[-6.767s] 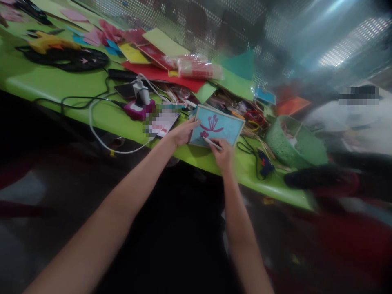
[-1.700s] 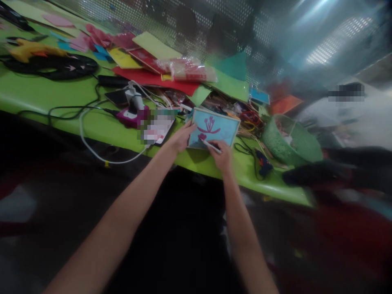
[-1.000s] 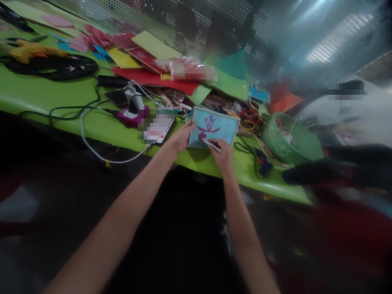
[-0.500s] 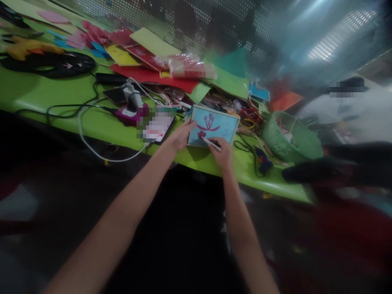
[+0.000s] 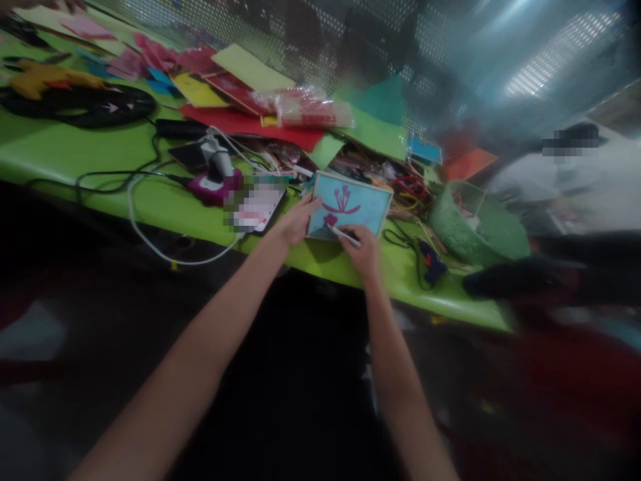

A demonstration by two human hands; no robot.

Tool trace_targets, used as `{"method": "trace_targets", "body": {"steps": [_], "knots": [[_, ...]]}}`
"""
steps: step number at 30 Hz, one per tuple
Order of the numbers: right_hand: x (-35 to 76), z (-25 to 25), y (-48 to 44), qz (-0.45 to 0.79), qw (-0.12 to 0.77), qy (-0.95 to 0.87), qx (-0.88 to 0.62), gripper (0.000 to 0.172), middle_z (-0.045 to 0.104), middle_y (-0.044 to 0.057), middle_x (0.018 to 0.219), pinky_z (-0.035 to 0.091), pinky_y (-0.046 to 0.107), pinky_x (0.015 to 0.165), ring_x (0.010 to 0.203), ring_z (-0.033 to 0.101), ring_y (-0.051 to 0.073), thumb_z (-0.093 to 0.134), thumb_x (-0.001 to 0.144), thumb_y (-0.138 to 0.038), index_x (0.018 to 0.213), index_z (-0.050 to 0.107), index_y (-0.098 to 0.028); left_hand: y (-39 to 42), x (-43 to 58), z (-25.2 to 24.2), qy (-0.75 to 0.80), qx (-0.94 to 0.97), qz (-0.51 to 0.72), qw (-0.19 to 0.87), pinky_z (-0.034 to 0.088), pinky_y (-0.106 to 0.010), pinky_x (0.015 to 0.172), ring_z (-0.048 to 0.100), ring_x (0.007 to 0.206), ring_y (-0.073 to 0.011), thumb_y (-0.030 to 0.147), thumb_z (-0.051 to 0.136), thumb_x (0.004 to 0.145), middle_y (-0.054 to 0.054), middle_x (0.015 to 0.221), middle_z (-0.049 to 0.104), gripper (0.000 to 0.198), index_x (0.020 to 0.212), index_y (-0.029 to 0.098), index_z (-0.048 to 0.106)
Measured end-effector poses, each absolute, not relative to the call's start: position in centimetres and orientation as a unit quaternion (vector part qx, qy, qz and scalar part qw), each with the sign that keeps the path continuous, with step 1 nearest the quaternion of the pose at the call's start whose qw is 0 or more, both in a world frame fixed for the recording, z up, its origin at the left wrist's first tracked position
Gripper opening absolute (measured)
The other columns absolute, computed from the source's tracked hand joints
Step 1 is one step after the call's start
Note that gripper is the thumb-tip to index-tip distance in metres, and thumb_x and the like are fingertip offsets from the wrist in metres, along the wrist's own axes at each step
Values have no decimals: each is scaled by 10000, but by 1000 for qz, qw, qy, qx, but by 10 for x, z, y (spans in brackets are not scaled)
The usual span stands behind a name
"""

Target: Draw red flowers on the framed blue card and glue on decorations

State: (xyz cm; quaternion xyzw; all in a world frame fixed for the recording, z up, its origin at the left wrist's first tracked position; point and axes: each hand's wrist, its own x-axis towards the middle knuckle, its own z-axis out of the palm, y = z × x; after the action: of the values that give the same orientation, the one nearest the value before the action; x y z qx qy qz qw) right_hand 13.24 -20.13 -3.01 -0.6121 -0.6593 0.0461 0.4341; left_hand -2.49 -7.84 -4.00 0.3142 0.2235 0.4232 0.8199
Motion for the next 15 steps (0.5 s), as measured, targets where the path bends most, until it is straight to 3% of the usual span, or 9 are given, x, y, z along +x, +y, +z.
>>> {"method": "trace_targets", "body": {"steps": [9, 15], "knots": [[132, -32, -200, 34, 432, -658, -616, 148, 791, 50, 972, 539, 407, 862, 941, 699, 250, 678, 965, -351, 1022, 788, -271, -78, -24, -39, 215, 315, 415, 826, 644, -443, 913, 784, 970, -270, 223, 682, 948, -80, 1053, 804, 338, 1284, 211, 654], [133, -32, -201, 47, 432, -662, -611, 143, 790, 58, 963, 537, 417, 870, 940, 697, 253, 683, 959, -334, 1011, 794, -259, -78, -24, -39, 216, 305, 419, 827, 633, -466, 955, 779, 1022, -286, 204, 682, 946, -82, 1041, 805, 253, 1199, 193, 687]]}}
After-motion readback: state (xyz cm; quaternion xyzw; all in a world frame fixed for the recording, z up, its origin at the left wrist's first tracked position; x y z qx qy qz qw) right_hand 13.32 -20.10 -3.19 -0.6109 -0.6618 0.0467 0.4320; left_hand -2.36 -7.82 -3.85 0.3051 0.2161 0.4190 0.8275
